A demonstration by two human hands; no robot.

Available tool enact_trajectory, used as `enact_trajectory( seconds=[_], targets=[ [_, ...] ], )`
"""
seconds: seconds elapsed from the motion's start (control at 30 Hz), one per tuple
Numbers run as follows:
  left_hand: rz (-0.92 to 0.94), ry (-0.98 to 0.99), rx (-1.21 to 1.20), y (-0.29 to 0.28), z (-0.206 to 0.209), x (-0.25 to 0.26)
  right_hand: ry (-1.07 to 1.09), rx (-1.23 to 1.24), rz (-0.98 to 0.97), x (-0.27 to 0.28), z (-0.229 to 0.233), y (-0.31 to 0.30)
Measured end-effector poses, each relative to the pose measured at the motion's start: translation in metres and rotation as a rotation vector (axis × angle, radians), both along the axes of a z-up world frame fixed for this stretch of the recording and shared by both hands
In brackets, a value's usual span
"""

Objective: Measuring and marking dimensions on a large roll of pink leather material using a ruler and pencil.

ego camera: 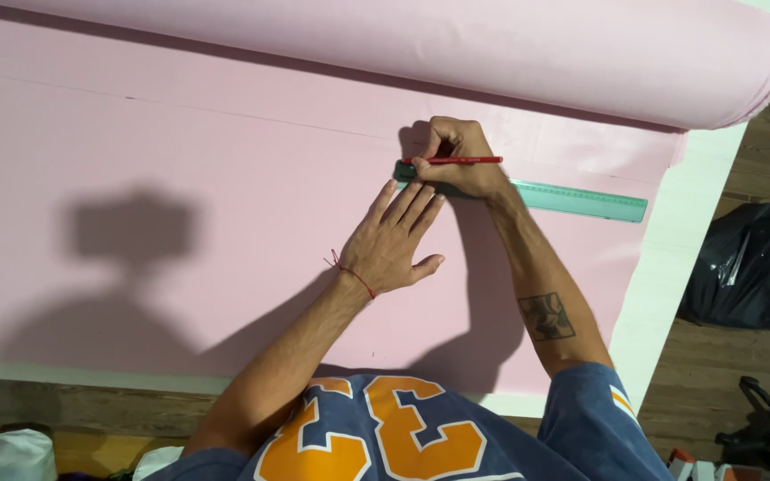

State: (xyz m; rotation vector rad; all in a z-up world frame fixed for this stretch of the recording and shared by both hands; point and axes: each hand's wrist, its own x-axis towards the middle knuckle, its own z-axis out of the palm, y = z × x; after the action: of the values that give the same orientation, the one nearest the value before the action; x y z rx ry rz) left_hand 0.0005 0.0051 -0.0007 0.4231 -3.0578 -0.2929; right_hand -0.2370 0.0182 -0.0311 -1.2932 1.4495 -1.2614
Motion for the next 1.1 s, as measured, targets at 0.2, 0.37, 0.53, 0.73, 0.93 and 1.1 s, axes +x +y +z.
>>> enact_trajectory(
  seconds=[0.2,0.37,0.53,0.73,0.93,1.1],
  targets=[
    [-0.007,0.064,-0.012,-0.002,0.003,-0.001,-0.293,-0.065,-0.411,0.004,0.003,0.01],
    [-0.017,0.127,0.015,-0.021,0.008,0.032,-0.217,-0.076,-0.679,0.025,0.066,0.06],
    [0.055,0.184,0.038,-0.092,0.018,0.127,0.493,-0.058,-0.862,0.059,0.037,0.118],
    [0.188,0.161,-0.145,-0.177,-0.001,0.25,1.111,0.036,-0.571,0.133,-0.017,0.103],
    [0.201,0.153,-0.166,-0.226,0.0,0.278,1.316,-0.083,-0.499,0.159,0.023,0.046],
    [0.196,0.079,-0.053,-0.236,0.001,0.271,1.323,-0.056,-0.495,0.154,0.012,0.044]
  ],
)
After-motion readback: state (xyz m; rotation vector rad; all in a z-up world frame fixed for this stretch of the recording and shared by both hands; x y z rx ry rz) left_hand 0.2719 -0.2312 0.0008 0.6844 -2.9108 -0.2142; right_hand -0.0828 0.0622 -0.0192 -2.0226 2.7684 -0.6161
